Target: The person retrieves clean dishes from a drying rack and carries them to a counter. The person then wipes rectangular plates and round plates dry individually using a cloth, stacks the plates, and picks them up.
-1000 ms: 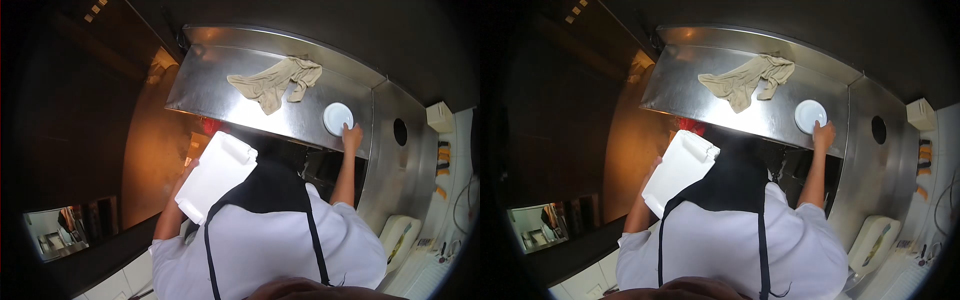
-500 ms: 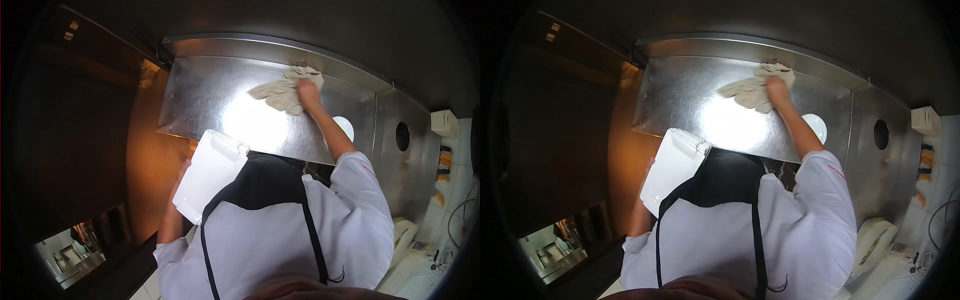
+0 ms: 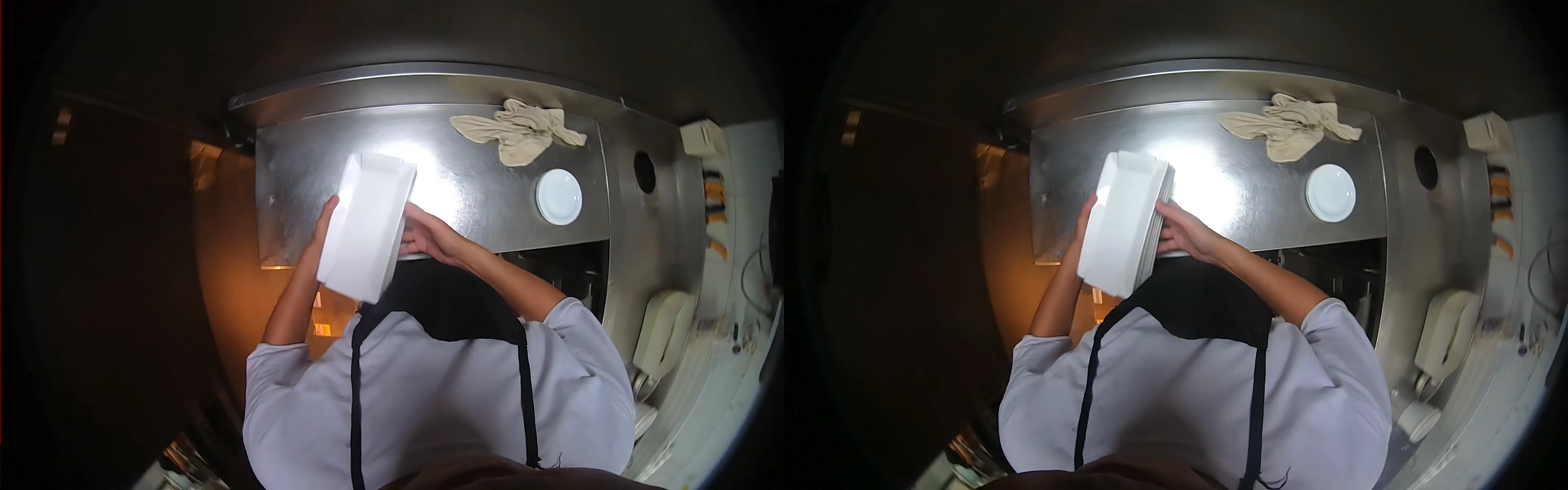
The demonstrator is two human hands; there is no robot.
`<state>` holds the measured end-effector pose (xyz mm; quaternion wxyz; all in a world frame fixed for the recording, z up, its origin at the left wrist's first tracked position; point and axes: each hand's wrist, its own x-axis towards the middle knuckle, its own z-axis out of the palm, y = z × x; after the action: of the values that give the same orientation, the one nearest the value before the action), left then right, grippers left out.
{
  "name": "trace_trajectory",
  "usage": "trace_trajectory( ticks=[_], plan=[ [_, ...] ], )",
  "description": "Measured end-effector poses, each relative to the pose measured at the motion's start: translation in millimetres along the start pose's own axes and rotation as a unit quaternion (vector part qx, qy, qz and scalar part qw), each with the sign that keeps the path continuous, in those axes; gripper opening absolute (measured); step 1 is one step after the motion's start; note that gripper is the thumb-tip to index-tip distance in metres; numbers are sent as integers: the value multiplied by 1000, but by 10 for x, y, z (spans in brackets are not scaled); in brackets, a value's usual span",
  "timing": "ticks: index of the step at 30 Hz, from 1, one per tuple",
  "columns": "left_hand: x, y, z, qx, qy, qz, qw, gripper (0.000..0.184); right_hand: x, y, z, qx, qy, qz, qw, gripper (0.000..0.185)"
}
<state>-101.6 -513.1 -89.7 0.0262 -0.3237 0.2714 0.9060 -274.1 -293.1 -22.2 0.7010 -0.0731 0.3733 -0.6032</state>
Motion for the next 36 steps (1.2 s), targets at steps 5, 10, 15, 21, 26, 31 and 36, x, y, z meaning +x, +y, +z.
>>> trace_trajectory(
  ticks=[5,10,15,21,26,31,36],
  plan=[
    [709,134,431,121,-37,107,986,80,472,83,-204,13,184,-158,970,85],
    [1627,106,237,217,-72,135,964,79,772,85,-536,35,262,-225,938,73],
    [1443,502,664,429,-74,156,887,63,931,147,-754,16,321,-236,917,76],
    [1637,781,583,572,-70,113,810,65,988,245,-746,-68,366,-199,906,80],
    [1520,884,688,654,-52,99,748,68,1010,243,-482,-78,386,-193,899,83],
    [1476,885,645,672,-7,120,731,59,978,254,-592,-160,346,-161,910,86],
    [1500,951,596,702,20,72,709,62,263,-441,-1290,-405,352,-30,843,77]
  ],
)
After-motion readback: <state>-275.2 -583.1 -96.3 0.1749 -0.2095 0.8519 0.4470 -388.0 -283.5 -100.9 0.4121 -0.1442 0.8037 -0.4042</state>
